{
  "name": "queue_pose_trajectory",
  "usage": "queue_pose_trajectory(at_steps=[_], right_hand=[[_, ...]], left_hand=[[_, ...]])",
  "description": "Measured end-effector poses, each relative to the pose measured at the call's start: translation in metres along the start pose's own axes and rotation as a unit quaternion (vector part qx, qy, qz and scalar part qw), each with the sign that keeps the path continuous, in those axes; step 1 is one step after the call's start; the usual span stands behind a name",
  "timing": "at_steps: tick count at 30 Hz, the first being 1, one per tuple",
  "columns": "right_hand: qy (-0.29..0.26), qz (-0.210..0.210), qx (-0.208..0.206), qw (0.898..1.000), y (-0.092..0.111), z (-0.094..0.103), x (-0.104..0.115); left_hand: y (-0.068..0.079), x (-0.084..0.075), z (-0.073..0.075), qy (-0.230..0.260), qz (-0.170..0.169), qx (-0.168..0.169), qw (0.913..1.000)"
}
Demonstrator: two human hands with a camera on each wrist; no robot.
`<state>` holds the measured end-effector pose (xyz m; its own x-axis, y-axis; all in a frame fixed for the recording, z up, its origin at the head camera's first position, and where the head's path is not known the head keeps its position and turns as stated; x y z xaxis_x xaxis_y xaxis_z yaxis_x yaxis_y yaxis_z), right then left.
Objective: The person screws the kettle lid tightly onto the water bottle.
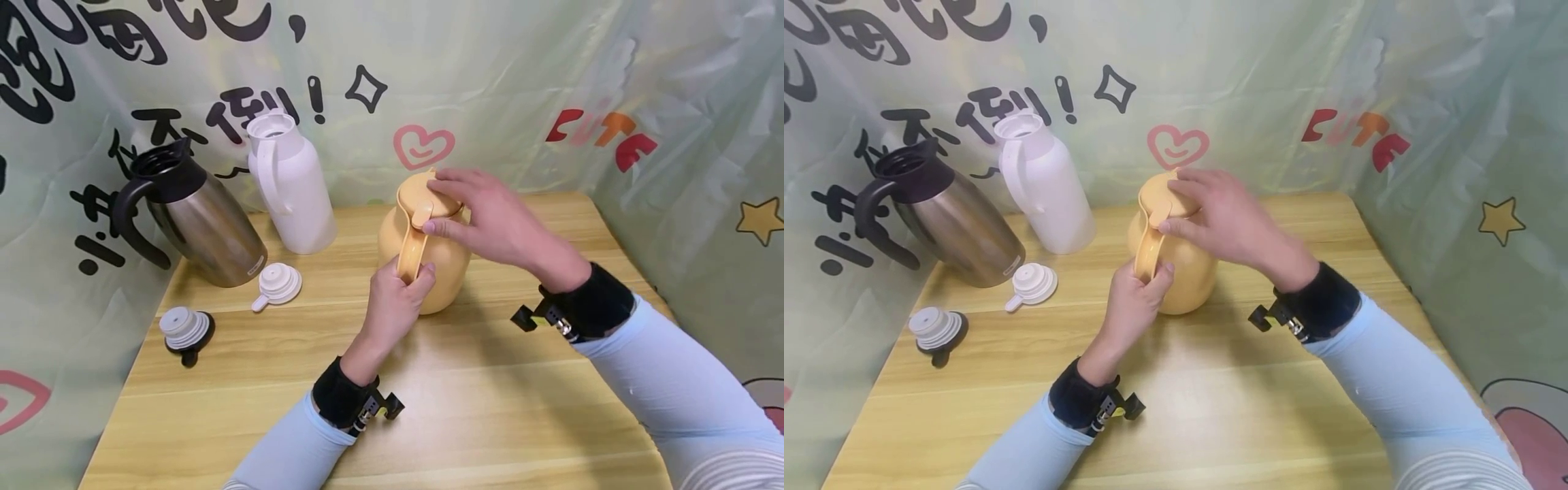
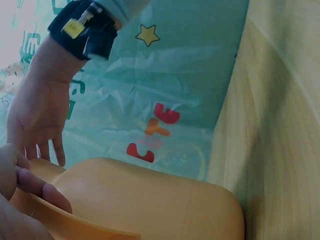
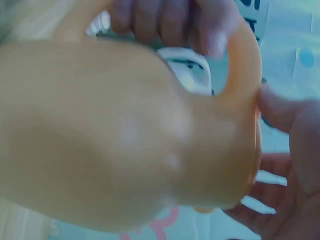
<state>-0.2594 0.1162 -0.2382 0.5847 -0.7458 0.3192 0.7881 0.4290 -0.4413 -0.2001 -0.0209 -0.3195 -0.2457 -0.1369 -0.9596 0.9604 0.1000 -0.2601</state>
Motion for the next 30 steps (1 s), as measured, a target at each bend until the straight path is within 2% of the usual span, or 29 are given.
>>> queue_pose_trajectory(at_steps=[4, 6, 9, 13, 16, 18, 21, 22, 24, 26, 30], right_hand=[[0.004, -0.002, -0.094, 0.996, 0.016, 0.004, 0.006], [-0.006, -0.011, -0.136, 0.991, 0.025, 0.005, 0.006], [-0.029, -0.036, -0.192, 0.980, 0.038, 0.007, 0.005], [-0.055, -0.064, -0.227, 0.970, 0.050, 0.003, 0.006], [-0.079, -0.078, -0.231, 0.967, 0.056, -0.004, 0.010], [-0.095, -0.087, -0.227, 0.965, 0.060, -0.009, 0.015], [-0.109, -0.091, -0.210, 0.967, 0.065, -0.020, 0.024], [-0.108, -0.092, -0.202, 0.969, 0.066, -0.024, 0.027], [-0.108, -0.097, -0.189, 0.971, 0.068, -0.030, 0.032], [-0.112, -0.106, -0.185, 0.971, 0.071, -0.035, 0.034], [-0.134, -0.134, -0.192, 0.963, 0.076, -0.039, 0.033]], left_hand=[[-0.001, 0.017, -0.008, -0.006, -0.011, 0.006, 0.9999], [0.000, 0.026, -0.014, -0.007, -0.018, 0.019, 0.9996], [0.004, 0.031, -0.022, -0.007, -0.038, 0.041, 0.9984], [0.008, 0.028, -0.028, 0.000, -0.078, 0.064, 0.9949], [0.008, 0.024, -0.029, -0.040, -0.088, 0.101, 0.9901], [0.007, 0.019, -0.025, -0.106, -0.094, 0.133, 0.9809], [0.007, 0.012, -0.014, -0.216, -0.115, 0.182, 0.9523], [0.006, 0.010, -0.010, -0.244, -0.124, 0.193, 0.9420], [0.006, 0.007, -0.002, -0.276, -0.135, 0.212, 0.9279], [0.004, 0.006, 0.005, -0.288, -0.135, 0.215, 0.9232], [-0.002, 0.008, 0.014, -0.300, -0.117, 0.204, 0.9245]])
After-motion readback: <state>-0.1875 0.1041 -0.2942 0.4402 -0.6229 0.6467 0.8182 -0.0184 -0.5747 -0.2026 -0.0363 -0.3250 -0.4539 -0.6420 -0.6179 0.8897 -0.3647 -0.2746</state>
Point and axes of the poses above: each hand's wrist, its own y-axis away from the middle knuckle, its own z-axis out of the back of the hand, x = y × z, the point moved 7 cm from there along -y, towards the middle knuckle, and after that the axes turned 9 degrees about -x, right-handed, at the moved point
